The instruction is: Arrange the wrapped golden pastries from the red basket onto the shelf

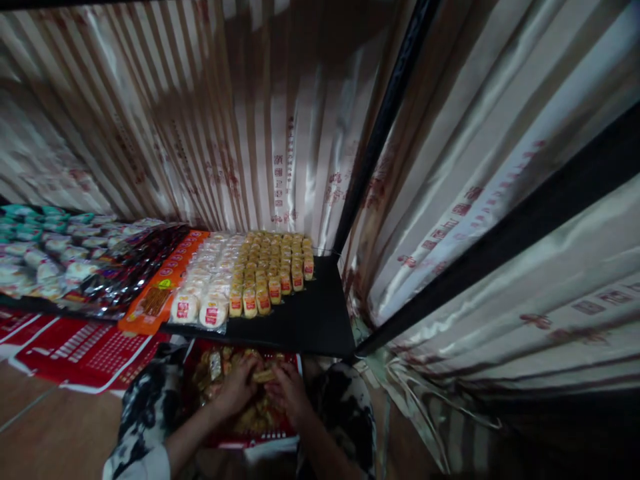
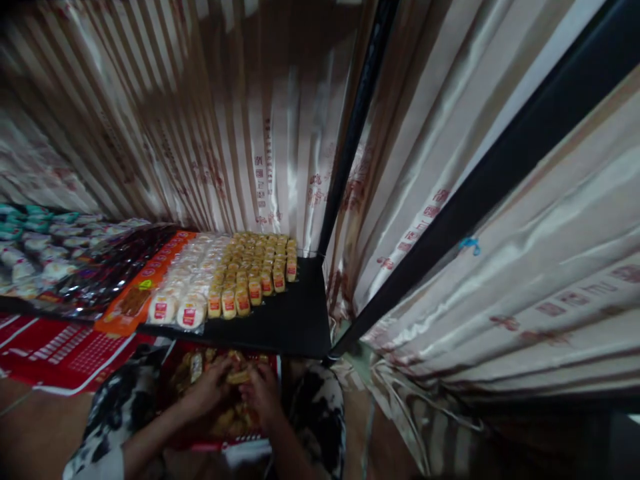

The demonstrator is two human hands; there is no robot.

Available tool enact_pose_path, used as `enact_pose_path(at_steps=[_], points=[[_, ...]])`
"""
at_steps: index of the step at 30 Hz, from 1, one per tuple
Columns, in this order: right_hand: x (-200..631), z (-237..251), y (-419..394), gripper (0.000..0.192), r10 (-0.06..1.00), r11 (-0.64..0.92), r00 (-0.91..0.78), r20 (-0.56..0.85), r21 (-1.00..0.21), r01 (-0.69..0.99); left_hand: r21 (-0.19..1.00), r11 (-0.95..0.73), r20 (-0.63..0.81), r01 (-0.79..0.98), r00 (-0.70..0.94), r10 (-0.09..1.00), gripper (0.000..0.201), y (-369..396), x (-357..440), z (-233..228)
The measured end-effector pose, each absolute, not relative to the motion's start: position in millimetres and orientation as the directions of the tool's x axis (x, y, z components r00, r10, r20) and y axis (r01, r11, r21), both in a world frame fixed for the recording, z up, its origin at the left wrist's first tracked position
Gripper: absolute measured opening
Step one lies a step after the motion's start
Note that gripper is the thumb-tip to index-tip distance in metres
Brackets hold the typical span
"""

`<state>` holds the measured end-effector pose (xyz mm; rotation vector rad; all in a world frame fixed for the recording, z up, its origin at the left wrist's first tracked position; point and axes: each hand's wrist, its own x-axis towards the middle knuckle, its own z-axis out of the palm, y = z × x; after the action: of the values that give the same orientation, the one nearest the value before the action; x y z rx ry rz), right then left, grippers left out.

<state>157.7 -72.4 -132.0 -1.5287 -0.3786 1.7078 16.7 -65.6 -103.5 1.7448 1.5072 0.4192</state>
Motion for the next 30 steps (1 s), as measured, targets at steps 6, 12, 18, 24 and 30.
enact_pose_path(at_steps=[6, 12, 18, 24, 30], points=[[179, -86, -70, 0.054, 0.864, -0.443, 0.045, -0.502, -0.799, -0.406, 0.828, -0.176, -0.031, 0.532, 0.356, 0.934, 0.03, -57, 21, -53], [203, -54, -48, 0.057, 0.936, -0.27, 0.079, -0.343, -0.844, -0.463, 0.967, 0.05, -0.099, 0.251, 0.185, 0.978, 0.043, -34, 44, -33], [220, -47, -33, 0.045, 0.96, -0.157, 0.128, -0.25, -0.854, -0.496, 0.969, 0.243, -0.245, 0.031, 0.136, 0.96, 0.041, -15, 71, -29], [223, -49, -23, 0.048, 0.948, -0.045, 0.218, -0.233, -0.773, -0.633, 0.989, 0.108, -0.116, 0.097, 0.084, 0.99, 0.024, -4, 94, -30], [218, -55, -10, 0.047, 0.903, 0.024, 0.332, -0.275, -0.737, -0.676, 0.835, -0.304, 0.338, 0.459, 0.008, 0.941, 0.02, 3, 114, -40]])
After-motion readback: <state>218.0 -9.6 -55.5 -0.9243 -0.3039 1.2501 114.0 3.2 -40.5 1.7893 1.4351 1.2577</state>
